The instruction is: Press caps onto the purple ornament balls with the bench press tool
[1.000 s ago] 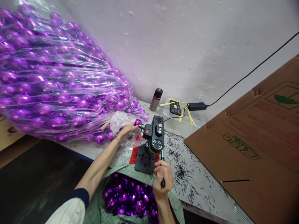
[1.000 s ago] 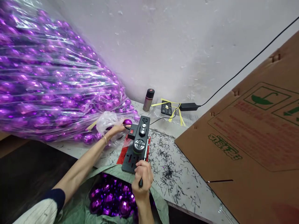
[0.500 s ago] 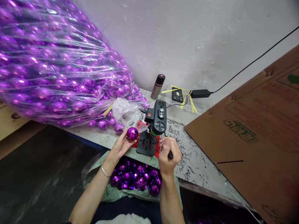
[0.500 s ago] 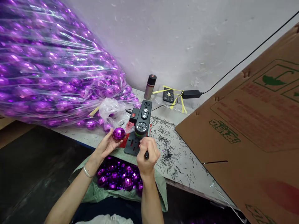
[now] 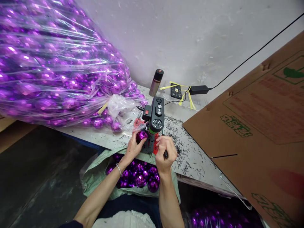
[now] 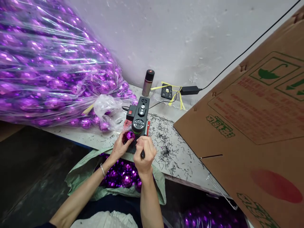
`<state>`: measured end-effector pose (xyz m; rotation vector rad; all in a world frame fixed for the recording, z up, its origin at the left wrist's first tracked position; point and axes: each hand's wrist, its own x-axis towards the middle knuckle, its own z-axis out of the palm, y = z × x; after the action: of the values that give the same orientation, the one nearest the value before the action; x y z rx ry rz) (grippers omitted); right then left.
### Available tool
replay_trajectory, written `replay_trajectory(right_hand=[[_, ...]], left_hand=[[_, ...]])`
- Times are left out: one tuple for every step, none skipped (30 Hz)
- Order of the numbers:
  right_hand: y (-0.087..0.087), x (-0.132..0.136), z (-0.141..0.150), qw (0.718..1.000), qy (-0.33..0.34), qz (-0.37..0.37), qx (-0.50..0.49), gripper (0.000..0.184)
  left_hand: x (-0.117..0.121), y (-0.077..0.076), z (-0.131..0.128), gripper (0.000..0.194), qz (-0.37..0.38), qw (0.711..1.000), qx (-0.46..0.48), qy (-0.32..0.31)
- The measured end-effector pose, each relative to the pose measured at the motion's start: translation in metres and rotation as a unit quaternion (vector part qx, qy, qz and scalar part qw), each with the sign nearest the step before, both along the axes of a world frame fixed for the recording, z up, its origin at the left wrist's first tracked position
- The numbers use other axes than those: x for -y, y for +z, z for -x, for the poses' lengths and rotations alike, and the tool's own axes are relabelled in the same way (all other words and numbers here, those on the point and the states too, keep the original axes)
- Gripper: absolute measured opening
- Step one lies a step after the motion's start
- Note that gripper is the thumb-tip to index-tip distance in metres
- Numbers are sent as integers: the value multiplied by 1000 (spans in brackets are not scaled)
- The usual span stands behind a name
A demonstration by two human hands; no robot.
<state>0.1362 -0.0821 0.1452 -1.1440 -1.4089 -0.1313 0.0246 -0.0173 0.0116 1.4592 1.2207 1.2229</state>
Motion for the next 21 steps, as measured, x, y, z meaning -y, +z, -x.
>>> replay_trajectory(right_hand=[[-1,0,0,1000,0,1,0,28],[-1,1,0,1000,1,2,0,27],[-2,1,0,1000,3,2,1,27],[-2,1,-1,1000,4,2,1,27],[-3,2,-1,1000,5,2,1,27],[-3,2,-1,1000,5,2,1,27],[-4,2,-1,1000,5,3,1,27],[-5,2,-1,1000,5,2,3,27],[-5,2,-1,1000,4,1,4,27],[-6,2,-1,1000,4,0,6,27],[-6,2,-1,1000,5,-1,8,26],[-7,2,-1,1000,5,-2,9,26],[-7,2,-1,1000,6,-1,10,26],[-7,2,-2,1000,5,-1,11,26],[-7,2,-2,1000,5,-1,11,26],[-7,2,-2,1000,4,-1,11,26],[-7,2,-2,1000,3,-2,11,26],[-7,2,-2,1000,2,-2,11,26],[-7,2,-2,1000,2,-3,11,26],[-7,2,-2,1000,2,-3,12,26],[-7,2,-2,1000,3,-2,12,26]], left_hand=[[1,-2,0,49,-33,999,-35,3],[1,-4,-1,50,-64,996,-63,6],[1,-5,-1,52,-94,992,-87,6],[1,-7,-1,53,-122,987,-106,5],[0,-9,-1,54,-147,982,-121,6],[0,-10,-1,54,-168,977,-134,6],[0,-11,0,54,-184,972,-144,7],[0,-11,1,55,-196,969,-153,7],[0,-11,1,56,-205,966,-160,5],[0,-11,3,56,-212,963,-166,1],[0,-11,4,57,-216,961,-171,-3],[1,-10,6,57,-219,960,-176,-8],[1,-9,8,57,-220,958,-181,-14],[2,-9,9,57,-221,957,-186,-23],[3,-8,10,57,-221,956,-191,-35],[3,-7,11,56,-223,954,-195,-48],[3,-7,11,56,-224,953,-196,-59],[2,-7,11,56,-225,952,-195,-67],[1,-7,10,56,-222,953,-192,-71],[-1,-8,9,56,-216,956,-187,-71],[-3,-9,8,58,-205,959,-181,-69]])
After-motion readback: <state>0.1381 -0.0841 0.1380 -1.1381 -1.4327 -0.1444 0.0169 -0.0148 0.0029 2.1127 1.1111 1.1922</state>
